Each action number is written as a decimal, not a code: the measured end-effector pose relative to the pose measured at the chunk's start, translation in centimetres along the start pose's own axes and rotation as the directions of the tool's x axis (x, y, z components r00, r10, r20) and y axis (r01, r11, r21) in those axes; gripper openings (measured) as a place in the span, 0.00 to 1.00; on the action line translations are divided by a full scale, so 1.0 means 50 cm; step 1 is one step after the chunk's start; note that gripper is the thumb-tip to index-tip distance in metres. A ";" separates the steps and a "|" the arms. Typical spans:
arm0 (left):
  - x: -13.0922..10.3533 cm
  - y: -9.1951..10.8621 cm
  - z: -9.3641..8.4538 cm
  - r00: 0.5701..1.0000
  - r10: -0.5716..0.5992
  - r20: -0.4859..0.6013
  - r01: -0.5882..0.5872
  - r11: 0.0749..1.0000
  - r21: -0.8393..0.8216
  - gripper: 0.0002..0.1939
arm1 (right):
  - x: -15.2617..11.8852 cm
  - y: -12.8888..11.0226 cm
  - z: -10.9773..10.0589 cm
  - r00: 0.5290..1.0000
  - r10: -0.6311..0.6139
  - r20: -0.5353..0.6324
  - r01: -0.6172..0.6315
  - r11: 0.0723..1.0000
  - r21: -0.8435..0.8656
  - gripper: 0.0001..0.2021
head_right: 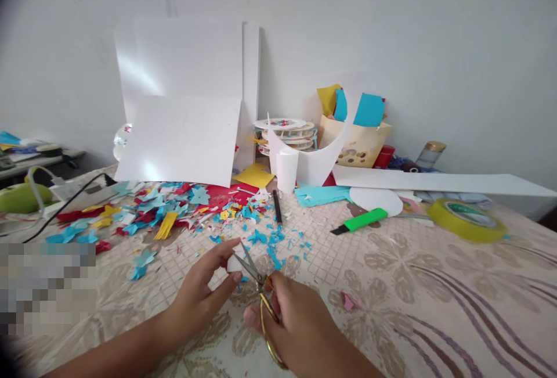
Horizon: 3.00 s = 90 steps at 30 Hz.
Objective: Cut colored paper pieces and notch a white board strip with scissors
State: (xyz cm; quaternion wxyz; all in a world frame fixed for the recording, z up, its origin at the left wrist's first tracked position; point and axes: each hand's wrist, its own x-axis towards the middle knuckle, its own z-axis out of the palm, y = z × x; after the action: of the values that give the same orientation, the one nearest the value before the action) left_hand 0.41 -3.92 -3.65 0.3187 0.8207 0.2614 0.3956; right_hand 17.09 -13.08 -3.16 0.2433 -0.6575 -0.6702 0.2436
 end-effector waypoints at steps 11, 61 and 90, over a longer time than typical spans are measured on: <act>-0.004 0.004 0.004 0.997 -0.073 0.015 0.075 0.991 -0.113 0.12 | 0.007 0.004 0.003 1.000 0.008 -0.003 -0.008 0.999 -0.038 0.12; 0.005 -0.013 -0.002 0.996 -0.087 -0.028 0.087 0.996 -0.014 0.12 | 0.013 0.012 -0.032 0.999 -0.034 -0.009 0.032 0.988 -0.152 0.14; 0.009 -0.014 -0.006 0.997 -0.046 -0.054 0.048 0.998 0.042 0.13 | 0.007 0.014 -0.023 0.997 -0.055 0.063 0.065 0.982 -0.175 0.16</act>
State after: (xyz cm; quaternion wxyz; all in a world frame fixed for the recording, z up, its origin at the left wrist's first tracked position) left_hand 0.31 -3.05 -3.80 0.3030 0.8104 0.2975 0.4037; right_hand 18.35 -12.69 -2.73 0.1716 -0.6487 -0.7155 0.1945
